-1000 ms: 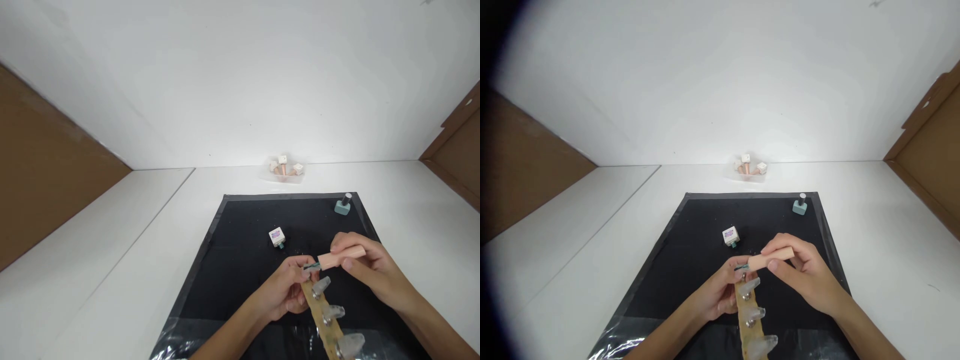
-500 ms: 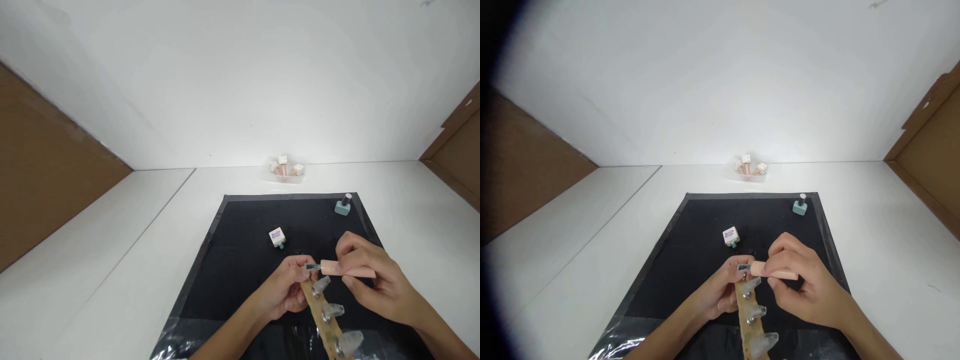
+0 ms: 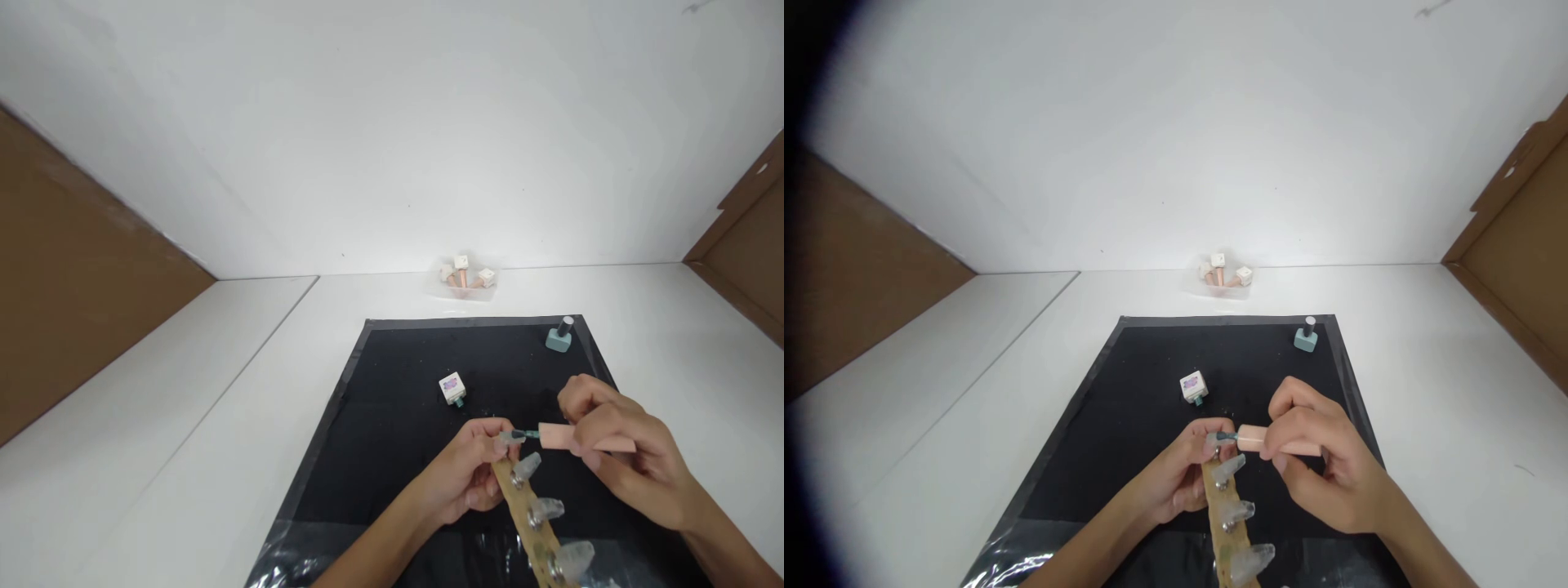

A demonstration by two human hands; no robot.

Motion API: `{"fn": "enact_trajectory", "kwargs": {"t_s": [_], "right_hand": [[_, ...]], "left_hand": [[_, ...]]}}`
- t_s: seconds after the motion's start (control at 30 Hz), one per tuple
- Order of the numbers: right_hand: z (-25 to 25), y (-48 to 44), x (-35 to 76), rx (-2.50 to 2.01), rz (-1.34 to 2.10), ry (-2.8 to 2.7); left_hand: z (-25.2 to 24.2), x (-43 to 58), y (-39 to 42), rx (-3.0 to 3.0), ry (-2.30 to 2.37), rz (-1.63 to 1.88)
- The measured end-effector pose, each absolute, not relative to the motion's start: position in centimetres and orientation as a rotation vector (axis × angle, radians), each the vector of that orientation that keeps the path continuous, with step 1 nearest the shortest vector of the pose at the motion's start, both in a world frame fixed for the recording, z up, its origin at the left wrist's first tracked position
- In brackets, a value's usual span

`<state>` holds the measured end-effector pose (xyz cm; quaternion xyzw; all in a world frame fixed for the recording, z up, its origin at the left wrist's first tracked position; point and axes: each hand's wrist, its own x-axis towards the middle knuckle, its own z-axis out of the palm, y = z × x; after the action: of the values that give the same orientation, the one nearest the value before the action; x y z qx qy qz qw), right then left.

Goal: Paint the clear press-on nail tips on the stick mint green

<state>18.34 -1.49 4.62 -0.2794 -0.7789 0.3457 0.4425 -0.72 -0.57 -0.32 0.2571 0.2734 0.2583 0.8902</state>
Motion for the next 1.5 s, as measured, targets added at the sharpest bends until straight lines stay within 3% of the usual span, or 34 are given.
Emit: {"fn": "enact_trajectory", "kwargs": {"t_s": [0.43,1.5], "right_hand": [[4.86,-1.67,18.08,-0.703,0.78,-2.023],[4.54,-1.75,18.2,-0.753,0.999,-1.8]], "left_hand": [[-0.25,-0.58,-0.29,0.512,0.617,0.527],[0.04,-0.3,-0.41,0.551,0.621,0.522]]}}
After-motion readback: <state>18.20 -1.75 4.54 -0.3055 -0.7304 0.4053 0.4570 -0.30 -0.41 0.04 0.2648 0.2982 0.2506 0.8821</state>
